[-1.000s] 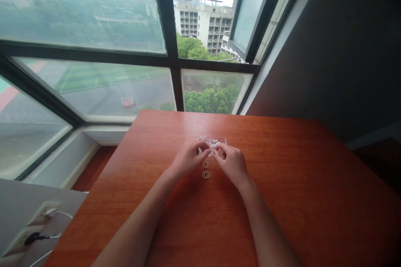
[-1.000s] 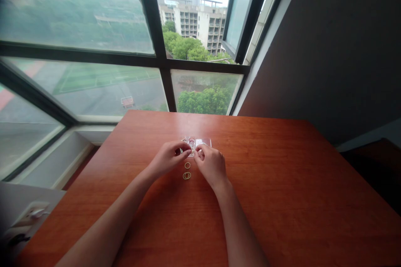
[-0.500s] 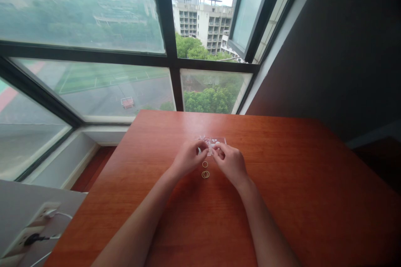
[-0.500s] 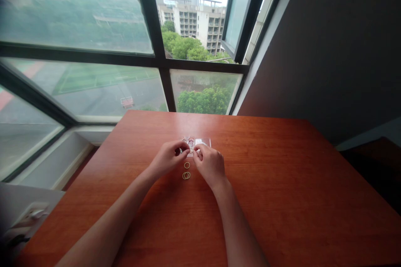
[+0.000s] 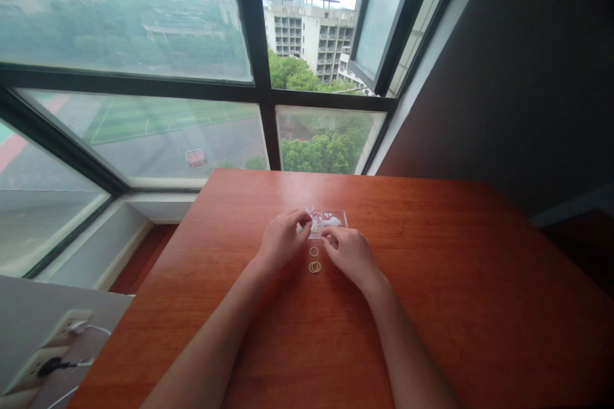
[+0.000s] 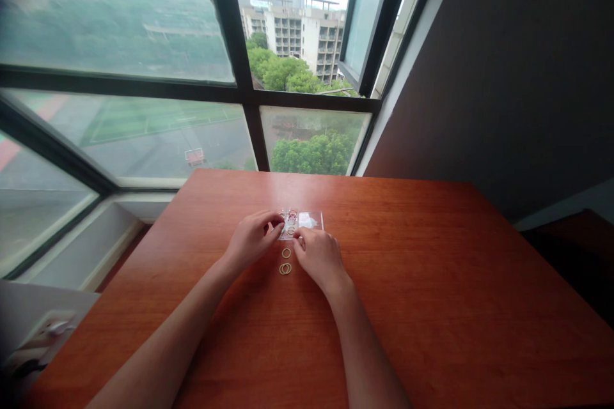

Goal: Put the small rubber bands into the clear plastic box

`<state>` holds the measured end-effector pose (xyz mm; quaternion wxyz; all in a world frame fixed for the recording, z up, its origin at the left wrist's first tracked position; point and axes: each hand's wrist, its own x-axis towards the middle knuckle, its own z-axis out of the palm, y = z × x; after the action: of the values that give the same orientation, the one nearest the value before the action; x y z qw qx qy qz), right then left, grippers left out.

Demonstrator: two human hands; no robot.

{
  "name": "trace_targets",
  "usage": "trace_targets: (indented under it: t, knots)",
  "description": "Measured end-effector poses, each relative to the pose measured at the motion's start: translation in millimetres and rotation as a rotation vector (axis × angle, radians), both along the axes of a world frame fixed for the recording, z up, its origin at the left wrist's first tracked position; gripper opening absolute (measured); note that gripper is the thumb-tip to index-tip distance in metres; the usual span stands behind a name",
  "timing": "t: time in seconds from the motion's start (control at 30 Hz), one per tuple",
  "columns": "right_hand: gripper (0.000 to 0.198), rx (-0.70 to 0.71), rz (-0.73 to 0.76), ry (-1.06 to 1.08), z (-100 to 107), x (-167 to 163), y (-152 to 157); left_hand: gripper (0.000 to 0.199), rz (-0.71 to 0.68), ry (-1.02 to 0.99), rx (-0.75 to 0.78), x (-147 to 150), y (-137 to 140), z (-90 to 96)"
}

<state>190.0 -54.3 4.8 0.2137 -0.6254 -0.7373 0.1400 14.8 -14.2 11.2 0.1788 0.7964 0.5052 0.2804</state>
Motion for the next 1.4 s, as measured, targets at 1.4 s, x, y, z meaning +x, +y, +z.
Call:
trace_targets:
  t: [1.4]
  knots:
    - [0.012,0.122,-0.107,0.094,-1.2,-0.8,2.3,0.011,-0.126,-0.205,-0.099,8.1,-0.9,-2.1]
